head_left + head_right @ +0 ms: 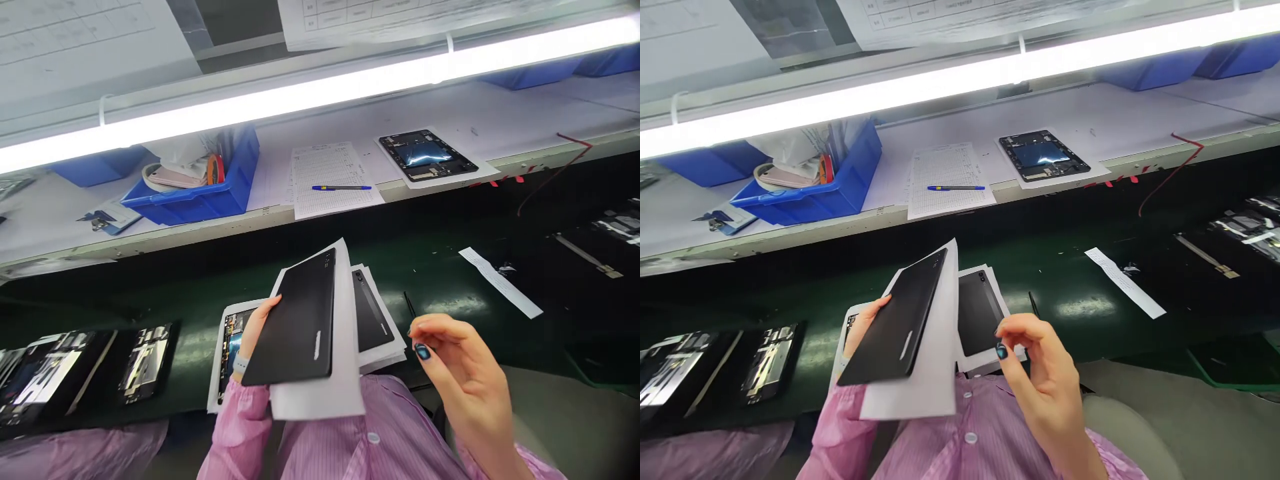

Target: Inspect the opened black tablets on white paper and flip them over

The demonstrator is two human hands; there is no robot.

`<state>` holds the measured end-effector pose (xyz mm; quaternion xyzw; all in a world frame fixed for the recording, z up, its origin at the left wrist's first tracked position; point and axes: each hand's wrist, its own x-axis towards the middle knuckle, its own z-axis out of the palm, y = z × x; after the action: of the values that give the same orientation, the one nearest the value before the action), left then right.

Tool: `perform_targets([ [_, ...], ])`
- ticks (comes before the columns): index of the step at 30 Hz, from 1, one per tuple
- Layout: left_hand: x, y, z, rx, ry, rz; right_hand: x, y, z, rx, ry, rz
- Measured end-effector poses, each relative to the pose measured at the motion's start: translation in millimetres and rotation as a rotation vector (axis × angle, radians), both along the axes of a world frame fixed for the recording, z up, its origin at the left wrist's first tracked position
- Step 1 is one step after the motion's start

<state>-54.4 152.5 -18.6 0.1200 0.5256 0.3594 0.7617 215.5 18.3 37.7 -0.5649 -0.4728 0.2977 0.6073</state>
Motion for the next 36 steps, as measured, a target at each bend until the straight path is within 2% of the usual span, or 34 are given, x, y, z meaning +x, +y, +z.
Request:
perform_targets([
  [3,11,1,-14.6,-0.051,-0.087,0.077,-7,0,-1.8,-0.051,0.297,0.167],
  [5,16,-1,-22.1,-0.071,-0.102,0.070,-11,4,-6.1,-0.085,0.450,0.202],
  [9,29,-11,-28.6,-0.059,-0.146,0.039,-19,14,-22.5,-0.274,0.645,0.148],
  [12,43,-20,-27.6,-0.028,-0.169,0.093,-28,15,-37.0,-0.408,0.771,0.176],
  [16,57,-28,-28.2,0.062,-0.250,0.172,-33,18,-50.0,-0.455,0.819,0.158],
  [20,55,-33,-34.6,0.041,-0.373,0.037,-22,21,-55.4,-0.426,0.817,0.040],
  [22,52,-36,-36.6,0.010,-0.427,-0.009,-14,19,-57.1,-0.350,0.642,0.019],
  [23,52,-38,-36.2,0.002,-0.453,-0.011,-11,17,-58.0,-0.272,0.468,0.055],
  [24,52,-39,-34.8,0.002,-0.480,-0.009,-10,15,-59.0,-0.168,0.244,0.125],
  [27,58,-44,-24.7,0.053,-0.545,-0.004,-16,13,-61.9,0.155,-0.504,0.469],
  [29,63,-45,-16.8,0.087,-0.527,0.018,-24,14,-62.8,0.228,-0.824,0.626],
  [32,65,-44,-11.3,0.051,-0.476,0.058,-32,17,-60.0,0.148,-0.984,0.753],
  [34,62,-44,-13.2,-0.002,-0.483,0.067,-27,20,-56.3,0.069,-0.958,0.884],
  [35,60,-45,-15.2,-0.019,-0.497,0.072,-22,22,-55.1,0.046,-0.921,0.916],
  [36,57,-45,-17.6,-0.026,-0.512,0.083,-15,25,-54.8,0.038,-0.875,0.883],
])
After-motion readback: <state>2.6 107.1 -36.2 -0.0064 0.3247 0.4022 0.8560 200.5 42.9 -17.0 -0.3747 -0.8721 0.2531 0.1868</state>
